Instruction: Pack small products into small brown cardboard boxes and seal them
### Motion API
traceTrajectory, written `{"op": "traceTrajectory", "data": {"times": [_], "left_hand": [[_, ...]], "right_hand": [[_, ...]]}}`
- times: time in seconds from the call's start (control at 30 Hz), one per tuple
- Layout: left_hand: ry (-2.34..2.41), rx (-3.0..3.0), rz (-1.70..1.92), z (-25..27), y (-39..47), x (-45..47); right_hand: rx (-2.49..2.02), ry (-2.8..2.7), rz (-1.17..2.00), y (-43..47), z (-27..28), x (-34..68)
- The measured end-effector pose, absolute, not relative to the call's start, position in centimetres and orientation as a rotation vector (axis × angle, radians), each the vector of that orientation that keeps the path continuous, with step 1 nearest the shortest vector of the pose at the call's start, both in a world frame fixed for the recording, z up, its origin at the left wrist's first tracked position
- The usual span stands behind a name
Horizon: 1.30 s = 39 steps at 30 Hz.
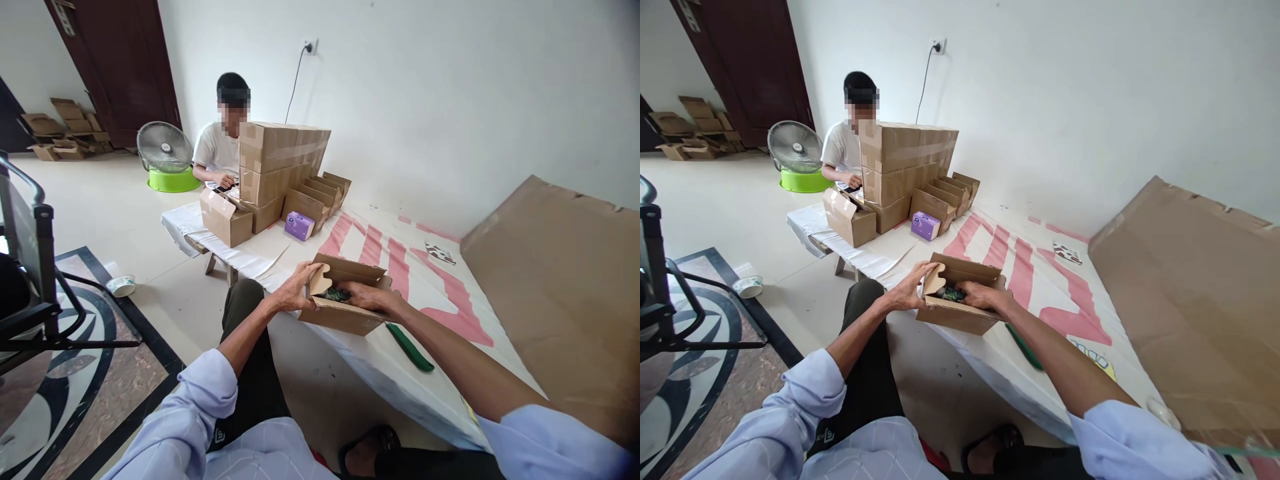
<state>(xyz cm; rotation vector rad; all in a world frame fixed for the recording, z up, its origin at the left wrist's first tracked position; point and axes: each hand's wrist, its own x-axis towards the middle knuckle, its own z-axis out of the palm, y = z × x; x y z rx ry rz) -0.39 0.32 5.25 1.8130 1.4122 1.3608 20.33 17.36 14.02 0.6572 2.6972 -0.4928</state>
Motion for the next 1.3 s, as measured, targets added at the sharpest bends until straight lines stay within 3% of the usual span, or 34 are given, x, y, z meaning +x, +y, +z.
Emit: {"op": "traceTrajectory", "data": {"times": [0.67, 1.3], "left_hand": [[1.394, 1.857, 1.396, 4.2, 0.8, -0.3], [1.414, 1.775, 1.363, 3.2, 1.1, -0.4]], "right_hand": [[0.698, 2.687, -0.641, 16.9, 15.1, 22.0], [0.826, 2.640, -0.524, 16.7, 15.2, 21.9]]}}
